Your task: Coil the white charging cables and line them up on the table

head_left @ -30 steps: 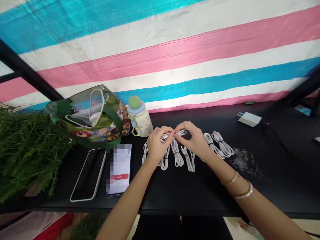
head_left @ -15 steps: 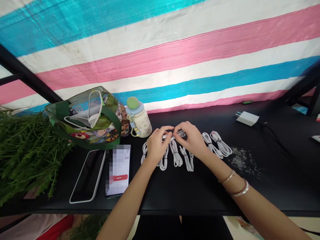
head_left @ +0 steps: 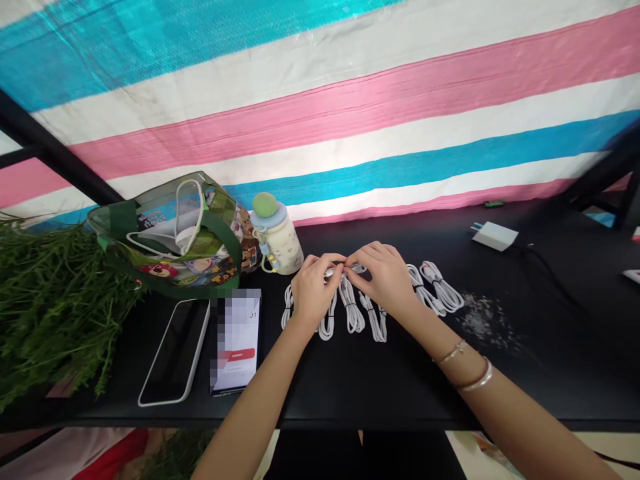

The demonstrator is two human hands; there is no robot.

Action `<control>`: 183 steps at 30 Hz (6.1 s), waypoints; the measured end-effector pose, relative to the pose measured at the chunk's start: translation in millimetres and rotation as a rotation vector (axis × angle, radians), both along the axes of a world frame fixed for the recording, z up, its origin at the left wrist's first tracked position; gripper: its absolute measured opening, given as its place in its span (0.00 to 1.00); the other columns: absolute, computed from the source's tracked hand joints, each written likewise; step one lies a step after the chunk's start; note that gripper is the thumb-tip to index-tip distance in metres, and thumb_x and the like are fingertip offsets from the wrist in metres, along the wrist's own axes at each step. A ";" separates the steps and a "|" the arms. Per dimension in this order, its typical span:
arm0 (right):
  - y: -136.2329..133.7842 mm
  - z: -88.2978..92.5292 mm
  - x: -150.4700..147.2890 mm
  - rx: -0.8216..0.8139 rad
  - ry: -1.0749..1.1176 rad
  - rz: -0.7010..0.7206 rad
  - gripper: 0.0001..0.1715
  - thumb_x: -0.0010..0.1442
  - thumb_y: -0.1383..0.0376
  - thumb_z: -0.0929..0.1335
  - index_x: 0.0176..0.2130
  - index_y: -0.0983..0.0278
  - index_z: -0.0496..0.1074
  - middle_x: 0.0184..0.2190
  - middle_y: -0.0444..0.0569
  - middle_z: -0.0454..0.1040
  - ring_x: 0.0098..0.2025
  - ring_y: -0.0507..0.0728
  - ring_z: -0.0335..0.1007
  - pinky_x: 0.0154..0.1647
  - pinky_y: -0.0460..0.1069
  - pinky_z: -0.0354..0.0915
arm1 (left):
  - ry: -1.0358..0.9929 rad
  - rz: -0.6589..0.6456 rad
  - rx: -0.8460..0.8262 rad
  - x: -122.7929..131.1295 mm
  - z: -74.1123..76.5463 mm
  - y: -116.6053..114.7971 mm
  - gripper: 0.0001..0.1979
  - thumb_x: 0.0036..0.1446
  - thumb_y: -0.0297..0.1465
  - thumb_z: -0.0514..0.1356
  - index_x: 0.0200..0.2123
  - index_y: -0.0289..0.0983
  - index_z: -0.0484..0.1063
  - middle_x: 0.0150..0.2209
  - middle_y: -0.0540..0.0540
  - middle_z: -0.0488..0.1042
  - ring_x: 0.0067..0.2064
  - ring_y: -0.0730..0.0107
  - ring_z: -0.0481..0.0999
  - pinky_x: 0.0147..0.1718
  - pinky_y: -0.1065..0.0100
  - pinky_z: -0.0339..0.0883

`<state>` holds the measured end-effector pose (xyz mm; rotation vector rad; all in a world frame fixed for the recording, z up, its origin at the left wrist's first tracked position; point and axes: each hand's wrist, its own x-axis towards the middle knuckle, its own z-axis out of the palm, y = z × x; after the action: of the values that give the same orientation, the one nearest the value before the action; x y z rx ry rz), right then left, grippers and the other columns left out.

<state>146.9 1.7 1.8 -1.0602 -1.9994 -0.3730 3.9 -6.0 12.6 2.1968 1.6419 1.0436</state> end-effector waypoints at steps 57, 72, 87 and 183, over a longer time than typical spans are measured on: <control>22.0 -14.9 23.2 -0.545 0.515 0.050 0.06 0.53 0.65 0.64 0.34 0.60 0.69 0.34 0.50 0.77 0.40 0.61 0.70 0.43 0.59 0.65 | -0.470 0.023 0.138 -8.3 -6.2 8.7 0.08 0.60 0.27 0.52 0.33 0.39 0.71 0.33 0.49 0.78 0.36 0.71 0.77 0.36 0.71 0.68; 3.7 4.2 -2.5 -0.807 0.903 0.407 0.14 0.52 0.52 0.69 0.33 0.60 0.73 0.34 0.48 0.76 0.41 0.59 0.72 0.44 0.54 0.68 | -0.471 -0.109 0.065 -5.7 -5.6 7.6 0.08 0.57 0.26 0.55 0.37 0.39 0.73 0.38 0.48 0.79 0.39 0.69 0.77 0.35 0.70 0.69; 4.2 0.4 -6.1 -0.785 0.964 0.431 0.14 0.46 0.53 0.73 0.25 0.61 0.72 0.26 0.44 0.73 0.29 0.54 0.68 0.32 0.49 0.65 | -0.308 -0.118 0.083 -5.8 -3.0 5.4 0.10 0.55 0.26 0.59 0.40 0.41 0.75 0.35 0.48 0.80 0.39 0.66 0.75 0.35 0.67 0.70; 5.5 14.9 8.4 -0.580 1.062 0.238 0.22 0.51 0.45 0.68 0.27 0.60 0.66 0.18 0.41 0.68 0.23 0.52 0.65 0.25 0.49 0.63 | -0.938 -0.030 -0.259 -8.5 1.7 13.8 0.08 0.54 0.37 0.53 0.28 0.39 0.65 0.26 0.51 0.72 0.33 0.72 0.77 0.32 0.72 0.70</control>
<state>155.3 7.2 16.7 -1.0084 -1.2140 0.8026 -4.6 7.8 14.3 1.2268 1.1882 1.4347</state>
